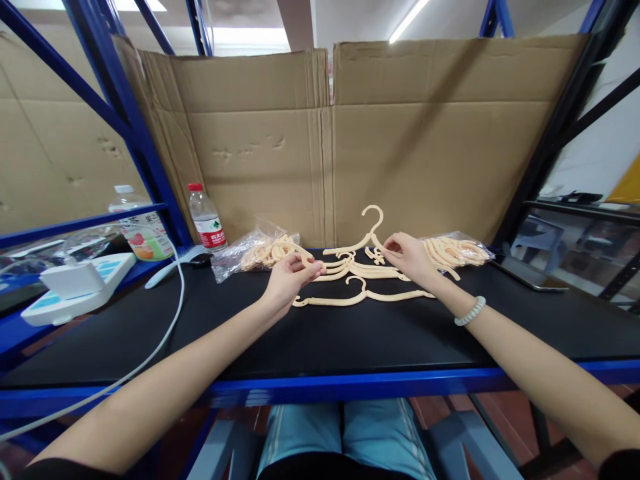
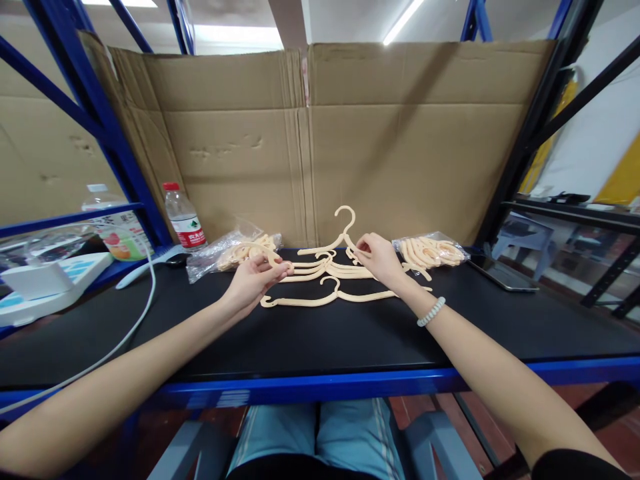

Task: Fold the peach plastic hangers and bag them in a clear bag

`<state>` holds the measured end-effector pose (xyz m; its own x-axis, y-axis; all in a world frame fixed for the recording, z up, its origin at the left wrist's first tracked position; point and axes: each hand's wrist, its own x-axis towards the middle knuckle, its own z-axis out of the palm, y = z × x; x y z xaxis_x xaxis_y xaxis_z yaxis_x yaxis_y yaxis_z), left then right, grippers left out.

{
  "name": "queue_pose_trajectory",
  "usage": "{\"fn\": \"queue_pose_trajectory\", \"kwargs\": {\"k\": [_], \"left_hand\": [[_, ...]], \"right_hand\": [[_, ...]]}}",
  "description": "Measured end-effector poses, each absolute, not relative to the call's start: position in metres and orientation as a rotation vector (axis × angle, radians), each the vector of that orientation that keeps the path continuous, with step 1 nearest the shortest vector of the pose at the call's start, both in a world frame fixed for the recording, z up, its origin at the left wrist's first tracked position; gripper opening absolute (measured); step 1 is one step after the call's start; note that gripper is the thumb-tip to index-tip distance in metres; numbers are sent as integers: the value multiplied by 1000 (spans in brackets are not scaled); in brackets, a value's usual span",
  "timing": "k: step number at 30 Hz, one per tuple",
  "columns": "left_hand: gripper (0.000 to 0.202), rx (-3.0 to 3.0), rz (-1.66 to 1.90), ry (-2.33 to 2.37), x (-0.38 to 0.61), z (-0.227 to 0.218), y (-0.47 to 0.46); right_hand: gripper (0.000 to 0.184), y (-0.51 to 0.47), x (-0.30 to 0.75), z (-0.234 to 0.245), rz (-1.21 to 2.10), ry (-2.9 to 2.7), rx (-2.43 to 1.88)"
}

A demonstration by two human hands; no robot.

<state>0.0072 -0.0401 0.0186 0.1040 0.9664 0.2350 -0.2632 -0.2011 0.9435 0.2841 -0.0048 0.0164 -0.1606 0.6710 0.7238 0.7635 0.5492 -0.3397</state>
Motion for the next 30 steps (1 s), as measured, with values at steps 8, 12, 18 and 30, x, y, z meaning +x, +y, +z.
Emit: {"fn": "queue_pose_trajectory", "kwargs": {"k": [8, 12, 18, 30], "left_hand": [[25, 1220, 1335, 768, 6, 16, -35], [19, 1184, 1300, 738, 6, 17, -35], [18, 1144, 1271, 734, 7, 21, -40], [20, 1104, 1289, 699, 6, 20, -37]], "right_hand": [[36, -16, 279, 23, 366, -1896, -911], [30, -24, 277, 27, 478, -1951, -856], [24, -33, 274, 31, 338, -1997, -949], [36, -41, 271, 36, 604, -1919, -859]]}}
